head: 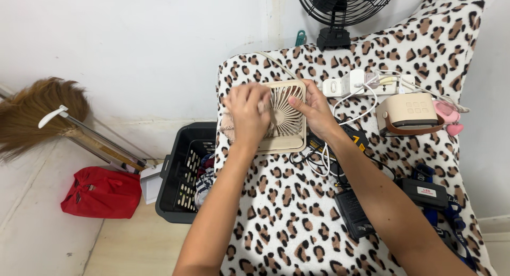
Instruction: The person wipes the front grille and casing of a small portable fan with a cloth. They rotate the fan to clean different sides and continue wiping the surface throughout the clip.
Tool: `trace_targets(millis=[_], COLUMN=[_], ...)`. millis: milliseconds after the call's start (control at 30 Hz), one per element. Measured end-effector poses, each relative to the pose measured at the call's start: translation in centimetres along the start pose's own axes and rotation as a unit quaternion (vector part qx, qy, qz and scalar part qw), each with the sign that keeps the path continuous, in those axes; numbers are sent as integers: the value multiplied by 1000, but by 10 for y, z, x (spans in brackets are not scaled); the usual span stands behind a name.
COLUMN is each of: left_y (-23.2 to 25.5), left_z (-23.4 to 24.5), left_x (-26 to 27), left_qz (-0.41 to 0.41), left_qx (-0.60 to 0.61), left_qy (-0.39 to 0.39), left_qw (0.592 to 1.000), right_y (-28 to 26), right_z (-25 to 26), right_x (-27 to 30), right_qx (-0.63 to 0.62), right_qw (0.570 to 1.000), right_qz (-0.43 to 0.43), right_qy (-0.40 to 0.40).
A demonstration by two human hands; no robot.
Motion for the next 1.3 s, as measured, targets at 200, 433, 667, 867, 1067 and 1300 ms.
trace_targets(millis=[200, 433, 667, 867, 1067, 1300], left_y=[26, -8, 9, -4, -8, 16], left_z=[11, 6, 5, -2, -2, 6], left_x=[42, 8, 35, 36, 32, 56], left_qz=[-98, -10, -83, -56, 7, -58], left_qx=[-22, 43, 36, 67, 55, 27], left_qy=[-13, -40, -26, -16, 6, -33], left_qw=[995, 998, 996, 996, 998, 997], right_y=[-1, -2, 0, 1, 1, 2], right_z=[-2, -1, 1, 1, 1, 3], right_x=[-1, 2, 0, 1, -2, -2], right_qx=[-3, -4, 16, -13, -15, -27], right_qw=[1000, 1000, 999, 1000, 1000, 1000], right_qz=[-2, -20, -35, -20, 1, 12], right_qy=[1, 10, 24, 13, 9, 10])
Point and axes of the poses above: each hand's wrist, its own x-axis away from the middle knuckle, its own z-axis out of the back of the hand, y = z × x, the point moved 8 cm from there along -x, towards the middle knuckle, and after that the axes turned 11 degrees about -y, right-handed, at the moved point
